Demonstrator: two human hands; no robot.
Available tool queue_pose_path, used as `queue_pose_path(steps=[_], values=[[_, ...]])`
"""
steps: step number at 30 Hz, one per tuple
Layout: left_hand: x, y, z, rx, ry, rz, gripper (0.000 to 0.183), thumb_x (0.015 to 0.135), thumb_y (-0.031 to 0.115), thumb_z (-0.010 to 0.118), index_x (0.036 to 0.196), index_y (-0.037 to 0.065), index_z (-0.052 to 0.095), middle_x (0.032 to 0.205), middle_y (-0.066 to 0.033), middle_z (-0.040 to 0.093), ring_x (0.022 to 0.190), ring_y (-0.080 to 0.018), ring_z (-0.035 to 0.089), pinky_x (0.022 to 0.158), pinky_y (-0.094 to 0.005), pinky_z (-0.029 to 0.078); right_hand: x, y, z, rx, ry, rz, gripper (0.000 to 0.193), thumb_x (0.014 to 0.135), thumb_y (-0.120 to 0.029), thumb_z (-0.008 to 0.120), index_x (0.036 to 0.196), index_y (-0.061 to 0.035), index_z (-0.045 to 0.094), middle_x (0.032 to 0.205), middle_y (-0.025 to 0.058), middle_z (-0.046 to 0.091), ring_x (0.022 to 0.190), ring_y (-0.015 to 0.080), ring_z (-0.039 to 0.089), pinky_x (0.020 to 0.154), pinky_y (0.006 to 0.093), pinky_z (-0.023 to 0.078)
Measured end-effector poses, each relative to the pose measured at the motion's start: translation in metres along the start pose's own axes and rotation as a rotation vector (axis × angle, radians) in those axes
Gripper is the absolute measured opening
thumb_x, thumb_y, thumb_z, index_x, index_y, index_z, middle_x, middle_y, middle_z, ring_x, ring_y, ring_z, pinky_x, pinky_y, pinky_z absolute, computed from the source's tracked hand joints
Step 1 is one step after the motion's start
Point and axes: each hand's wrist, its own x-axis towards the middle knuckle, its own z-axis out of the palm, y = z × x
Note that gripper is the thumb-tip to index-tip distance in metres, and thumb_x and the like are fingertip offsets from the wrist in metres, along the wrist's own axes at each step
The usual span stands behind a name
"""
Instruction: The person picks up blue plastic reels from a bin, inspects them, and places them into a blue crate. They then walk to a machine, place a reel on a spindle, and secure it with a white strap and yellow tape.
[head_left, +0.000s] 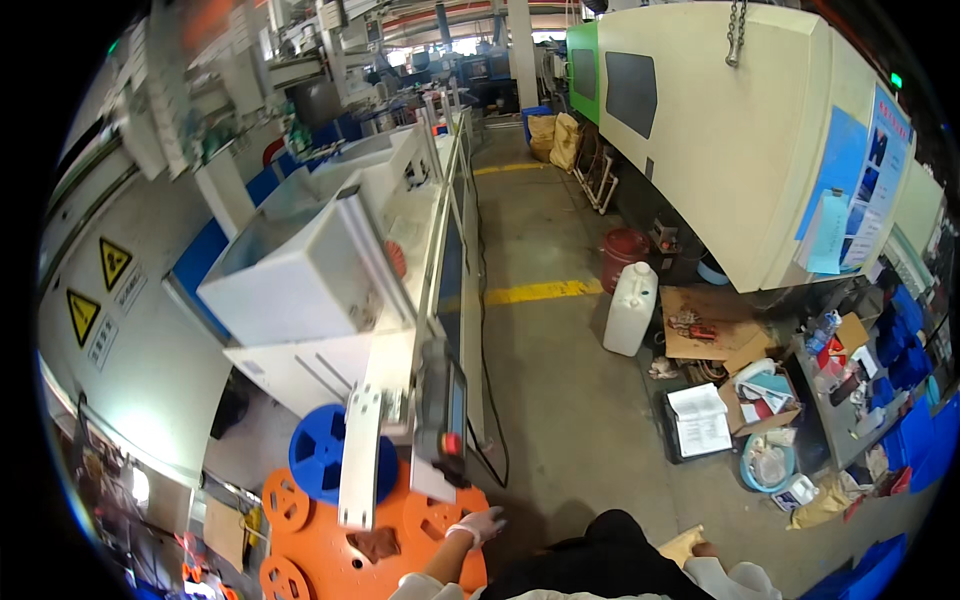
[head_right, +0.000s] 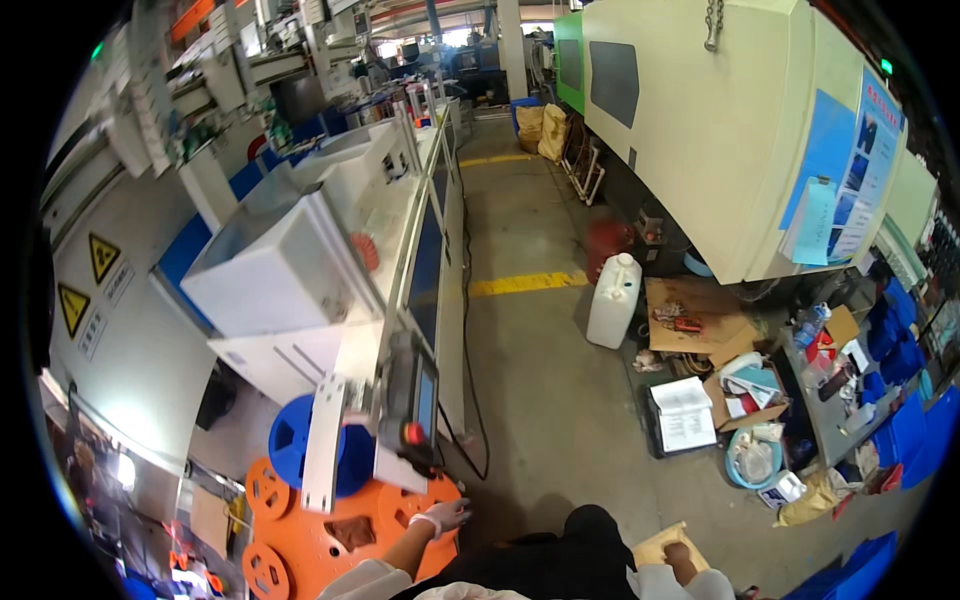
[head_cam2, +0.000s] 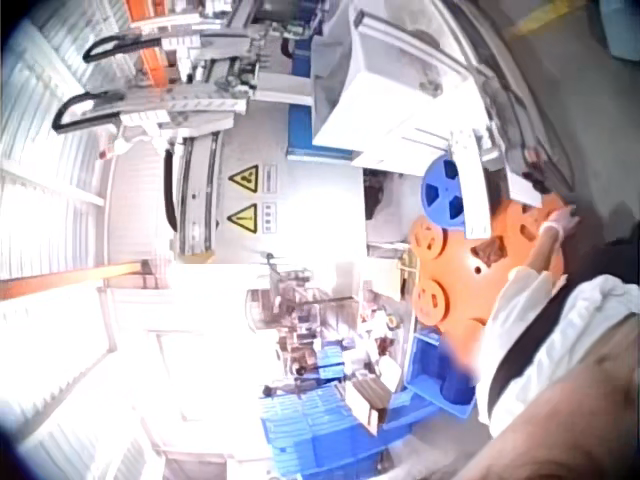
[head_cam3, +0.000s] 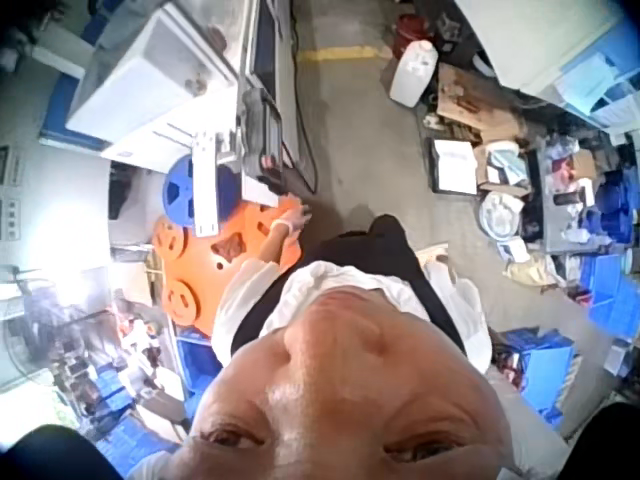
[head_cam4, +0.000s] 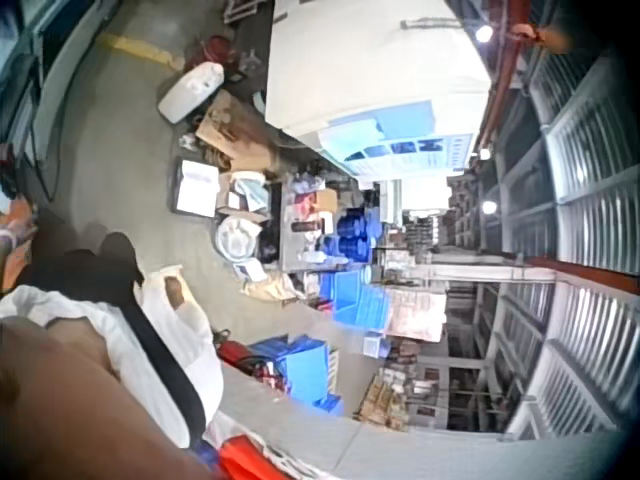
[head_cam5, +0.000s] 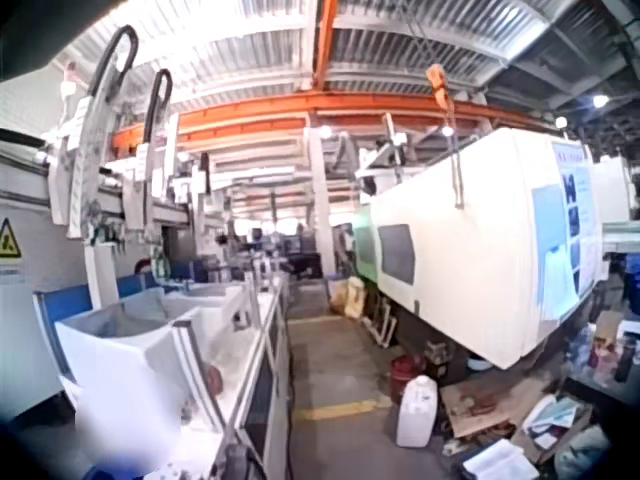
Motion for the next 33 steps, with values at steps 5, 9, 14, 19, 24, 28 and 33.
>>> queue_pose_path(steps=[5, 9, 14, 19, 24, 28, 33], values=[[0.171, 0.045, -0.082, -0.091, -0.042, 0.026, 0.055, 0.095, 0.039, 0.052, 0.139, 0.008, 0.044, 0.111, -0.0197, 0.065, 0.102, -0.0312, 0.064, 0.089, -0.0391, 0.050, 0.093, 0.021, -0.049, 0.504, -0.267, 0.574, 0.019, 0.080, -0.022, 0.064, 0.093, -0.0089, 0.070, 0.089, 0.0123, 0.069, 0.080, 0.0298, 0.067, 0.068, 0.0418, 0.053], [0.255, 0.064, -0.138, 0.133, -0.022, 0.025, 0.055, 0.094, 0.039, 0.053, 0.140, 0.010, 0.044, 0.120, -0.0214, 0.062, 0.114, -0.0345, 0.059, 0.099, -0.0397, 0.046, 0.228, 0.055, -0.102, 0.458, -0.319, 0.483, 0.019, 0.079, -0.022, 0.063, 0.090, -0.0096, 0.071, 0.088, 0.0140, 0.069, 0.082, 0.0318, 0.067, 0.070, 0.0430, 0.053], [0.375, 0.064, -0.251, -0.183, 0.107, -0.007, 0.056, 0.092, 0.039, 0.054, 0.139, 0.009, 0.045, 0.132, -0.0226, 0.054, 0.124, -0.0372, 0.051, 0.102, -0.0394, 0.042, 0.536, 0.116, -0.200, -0.038, 0.039, -0.116, 0.019, 0.079, -0.023, 0.060, 0.088, -0.0104, 0.071, 0.087, 0.0162, 0.068, 0.085, 0.0342, 0.067, 0.071, 0.0447, 0.053], [0.402, 0.064, -0.325, -0.210, 0.225, -0.264, 0.062, 0.091, 0.045, 0.053, 0.141, 0.009, 0.044, 0.130, -0.0235, 0.057, 0.122, -0.0388, 0.053, 0.102, -0.0401, 0.042, 0.811, 0.042, -0.410, 1.159, 0.324, 0.021, 0.031, 0.090, -0.023, 0.065, 0.116, -0.0044, 0.064, 0.086, 0.0028, 0.065, 0.073, 0.0139, 0.057, 0.068, 0.0315, 0.049], [0.495, 0.038, -0.406, -0.156, -0.075, -0.334, 0.065, 0.090, 0.047, 0.050, 0.141, 0.008, 0.044, 0.131, -0.0237, 0.055, 0.122, -0.0414, 0.051, 0.104, -0.0441, 0.040, 0.950, 0.005, -0.501, 1.175, 0.178, -0.120, 0.031, 0.091, -0.019, 0.065, 0.118, -0.0048, 0.062, 0.092, 0.0024, 0.065, 0.083, 0.0100, 0.057, 0.073, 0.0258, 0.048], [0.622, 0.053, -0.545, -0.005, -0.013, -0.277, 0.063, 0.093, 0.046, 0.049, 0.145, 0.012, 0.039, 0.132, -0.0240, 0.055, 0.121, -0.0408, 0.052, 0.101, -0.0433, 0.042, 1.012, 0.076, -0.466, 0.598, -0.112, -0.092, 0.042, 0.086, -0.040, 0.059, 0.108, -0.0044, 0.066, 0.109, 0.0182, 0.067, 0.104, 0.0344, 0.062, 0.091, 0.0425, 0.048], [0.730, 0.123, -0.738, 0.042, 0.296, -0.117, 0.057, 0.094, 0.040, 0.050, 0.141, 0.010, 0.040, 0.125, -0.0254, 0.057, 0.115, -0.0420, 0.053, 0.097, -0.0445, 0.044, 1.059, 0.140, -0.520, 0.443, -0.328, 0.180, 0.036, 0.086, -0.034, 0.058, 0.106, -0.0040, 0.066, 0.107, 0.0174, 0.066, 0.102, 0.0336, 0.062, 0.088, 0.0429, 0.049]])
